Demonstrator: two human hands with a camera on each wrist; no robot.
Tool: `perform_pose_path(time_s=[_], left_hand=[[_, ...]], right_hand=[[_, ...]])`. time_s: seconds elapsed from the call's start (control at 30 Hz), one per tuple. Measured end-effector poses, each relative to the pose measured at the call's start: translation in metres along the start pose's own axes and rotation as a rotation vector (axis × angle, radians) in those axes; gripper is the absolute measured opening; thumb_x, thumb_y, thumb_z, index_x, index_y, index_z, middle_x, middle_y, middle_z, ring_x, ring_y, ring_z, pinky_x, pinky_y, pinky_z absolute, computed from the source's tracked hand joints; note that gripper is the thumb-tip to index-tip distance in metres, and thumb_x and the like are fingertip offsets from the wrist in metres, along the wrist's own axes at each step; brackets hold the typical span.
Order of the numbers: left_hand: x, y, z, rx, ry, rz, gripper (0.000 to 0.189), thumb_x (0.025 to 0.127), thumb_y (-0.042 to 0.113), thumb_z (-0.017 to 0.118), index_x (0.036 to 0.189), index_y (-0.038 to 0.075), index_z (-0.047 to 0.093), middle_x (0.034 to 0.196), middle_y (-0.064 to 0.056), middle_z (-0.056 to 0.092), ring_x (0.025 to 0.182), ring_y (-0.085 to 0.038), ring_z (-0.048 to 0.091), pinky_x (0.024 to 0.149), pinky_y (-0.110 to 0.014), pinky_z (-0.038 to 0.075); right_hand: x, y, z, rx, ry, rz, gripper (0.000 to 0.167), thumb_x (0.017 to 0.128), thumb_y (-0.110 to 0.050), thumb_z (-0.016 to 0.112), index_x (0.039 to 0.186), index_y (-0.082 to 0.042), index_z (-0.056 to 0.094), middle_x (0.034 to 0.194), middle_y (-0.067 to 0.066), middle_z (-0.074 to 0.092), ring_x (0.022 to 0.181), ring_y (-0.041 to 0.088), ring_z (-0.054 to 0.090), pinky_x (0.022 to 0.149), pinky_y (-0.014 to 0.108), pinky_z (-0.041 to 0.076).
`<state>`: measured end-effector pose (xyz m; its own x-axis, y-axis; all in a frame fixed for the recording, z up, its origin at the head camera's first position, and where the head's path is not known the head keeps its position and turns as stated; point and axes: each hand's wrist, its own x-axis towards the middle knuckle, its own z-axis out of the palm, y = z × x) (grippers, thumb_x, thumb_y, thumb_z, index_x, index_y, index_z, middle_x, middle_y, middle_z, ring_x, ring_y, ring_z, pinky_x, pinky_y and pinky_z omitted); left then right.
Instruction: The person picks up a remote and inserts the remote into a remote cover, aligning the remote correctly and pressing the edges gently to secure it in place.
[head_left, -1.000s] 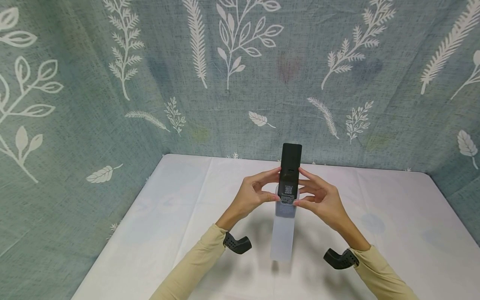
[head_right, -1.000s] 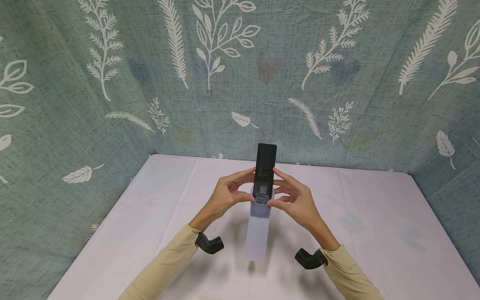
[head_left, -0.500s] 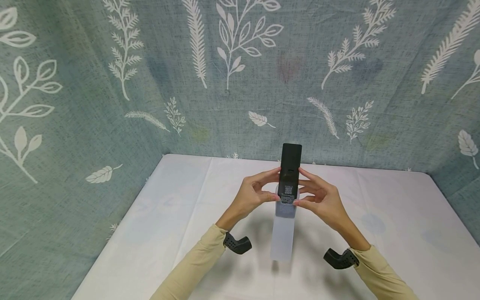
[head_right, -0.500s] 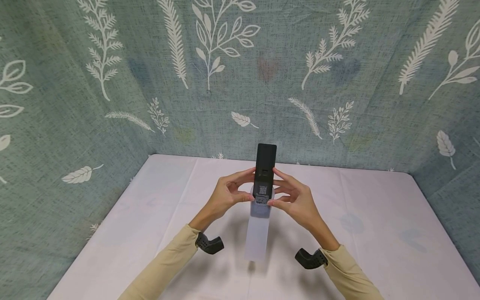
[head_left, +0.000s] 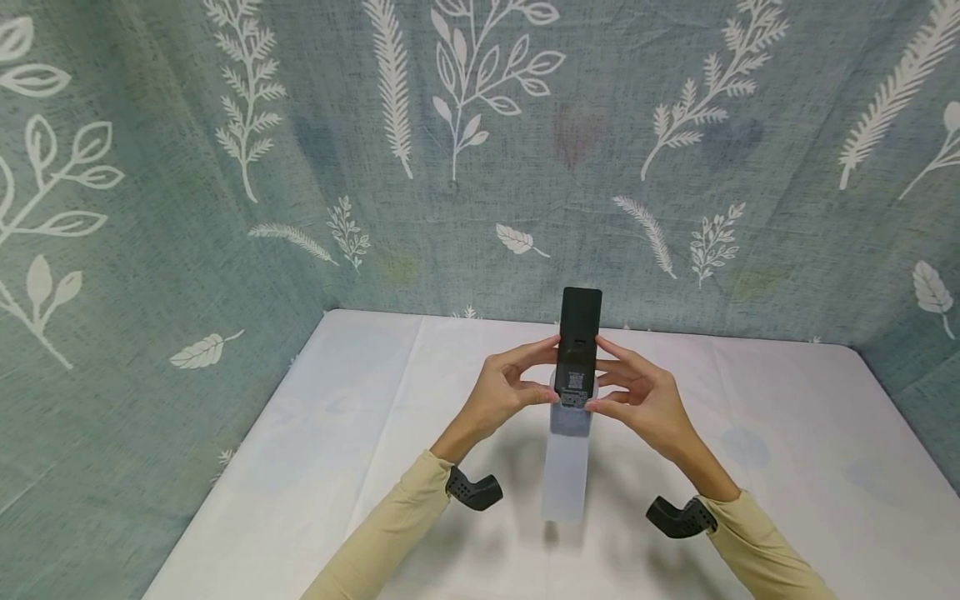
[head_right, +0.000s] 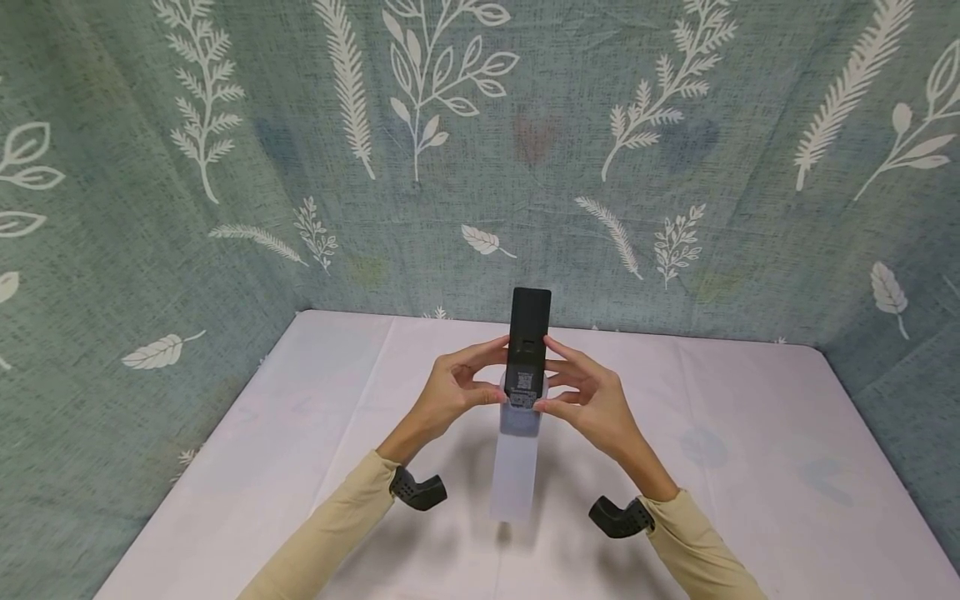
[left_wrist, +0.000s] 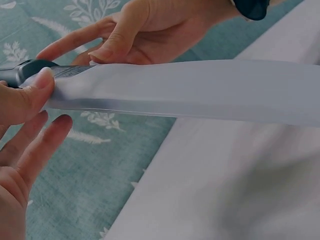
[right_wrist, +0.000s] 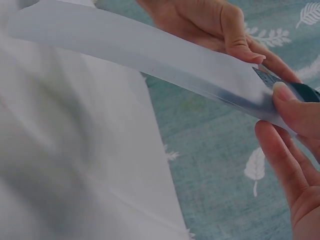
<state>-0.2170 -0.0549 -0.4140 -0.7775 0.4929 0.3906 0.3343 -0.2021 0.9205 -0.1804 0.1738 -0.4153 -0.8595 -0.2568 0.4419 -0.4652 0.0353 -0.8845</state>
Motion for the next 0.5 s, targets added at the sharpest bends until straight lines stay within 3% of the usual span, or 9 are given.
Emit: perform_pose_path(time_s=[0.27, 0.5], left_hand=[[0.0003, 0.0026, -0.0007, -0.001, -0.024, -0.002, 0.077, 0.074, -0.019, 0.068, 0.142, 0.004, 0.041, 0.128, -0.021, 0.055, 0.12, -0.027, 0.052, 0.087, -0.056, 0.048], [-0.0019, 0.0059, -0.0022, -0.049, -0.094, -0.032, 0.086, 0.077, -0.016, 0.068, 0.149, 0.017, 0.033, 0.133, -0.016, 0.052, 0.124, -0.027, 0.048, 0.086, -0.046, 0.052]], right_hand=[[0.0001, -0.0054, -0.0006, 0.031, -0.053, 0.036, 0.085, 0.074, 0.012, 0.073, 0.146, -0.012, 0.037, 0.13, 0.022, 0.052, 0.092, 0.021, 0.064, 0.071, 0.036, 0.057], [0.0024, -0.007, -0.0026, 0.118, -0.162, 0.03, 0.093, 0.076, 0.014, 0.07, 0.152, -0.013, 0.023, 0.145, 0.024, 0.034, 0.094, 0.021, 0.063, 0.071, 0.036, 0.057]])
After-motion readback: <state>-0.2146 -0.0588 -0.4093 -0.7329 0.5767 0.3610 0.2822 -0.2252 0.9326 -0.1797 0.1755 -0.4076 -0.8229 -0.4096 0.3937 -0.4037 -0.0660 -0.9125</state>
